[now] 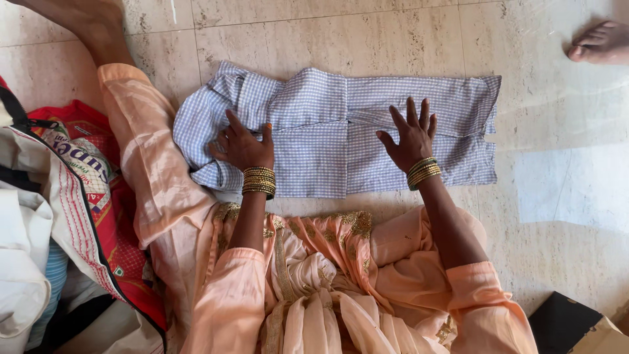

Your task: The person sits on the floor and folds a blue and white checkered shirt by hand. They smooth the fabric, fold the sleeves and sides inward, and then fold the shirt into a compact rectangular shape.

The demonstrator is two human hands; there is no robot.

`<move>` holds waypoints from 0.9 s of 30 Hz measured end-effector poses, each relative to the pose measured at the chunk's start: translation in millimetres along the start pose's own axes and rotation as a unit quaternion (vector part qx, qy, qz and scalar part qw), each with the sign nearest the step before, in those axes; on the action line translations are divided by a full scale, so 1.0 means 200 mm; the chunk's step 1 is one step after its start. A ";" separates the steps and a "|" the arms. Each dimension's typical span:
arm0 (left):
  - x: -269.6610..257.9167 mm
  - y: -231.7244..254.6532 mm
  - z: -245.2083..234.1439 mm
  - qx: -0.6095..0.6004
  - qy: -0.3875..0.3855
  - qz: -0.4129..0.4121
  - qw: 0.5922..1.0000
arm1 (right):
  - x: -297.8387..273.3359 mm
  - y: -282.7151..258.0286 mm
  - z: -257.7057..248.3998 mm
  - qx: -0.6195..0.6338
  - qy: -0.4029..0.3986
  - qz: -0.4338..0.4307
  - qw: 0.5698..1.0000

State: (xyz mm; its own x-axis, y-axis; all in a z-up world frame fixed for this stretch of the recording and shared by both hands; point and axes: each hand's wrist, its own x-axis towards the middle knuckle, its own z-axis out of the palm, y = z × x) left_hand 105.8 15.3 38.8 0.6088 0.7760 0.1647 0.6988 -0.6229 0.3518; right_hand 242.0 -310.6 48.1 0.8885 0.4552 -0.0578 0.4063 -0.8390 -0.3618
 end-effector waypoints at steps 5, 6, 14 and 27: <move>0.01 0.13 0.01 -0.162 0.036 0.072 0.983 | -0.12 -0.19 -0.01 0.082 -0.002 -0.042 0.996; -0.05 0.21 0.01 -0.264 0.005 0.089 0.960 | -0.14 -0.21 0.02 0.136 0.006 -0.078 0.988; -0.53 0.52 -0.08 -0.371 -0.132 0.323 0.861 | -0.08 -0.05 0.50 0.526 0.018 0.072 0.847; 0.05 0.03 -0.04 -0.154 -0.075 0.125 0.977 | 0.01 -0.14 0.31 0.480 -0.047 0.088 0.871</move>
State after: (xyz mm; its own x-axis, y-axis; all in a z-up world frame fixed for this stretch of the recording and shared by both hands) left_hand 113.5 21.0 49.8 0.8108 0.5652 0.1523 0.3881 -0.7138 0.5829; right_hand 220.1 -268.6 0.7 0.8790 0.4049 -0.2519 -0.1413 -0.2832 -0.9486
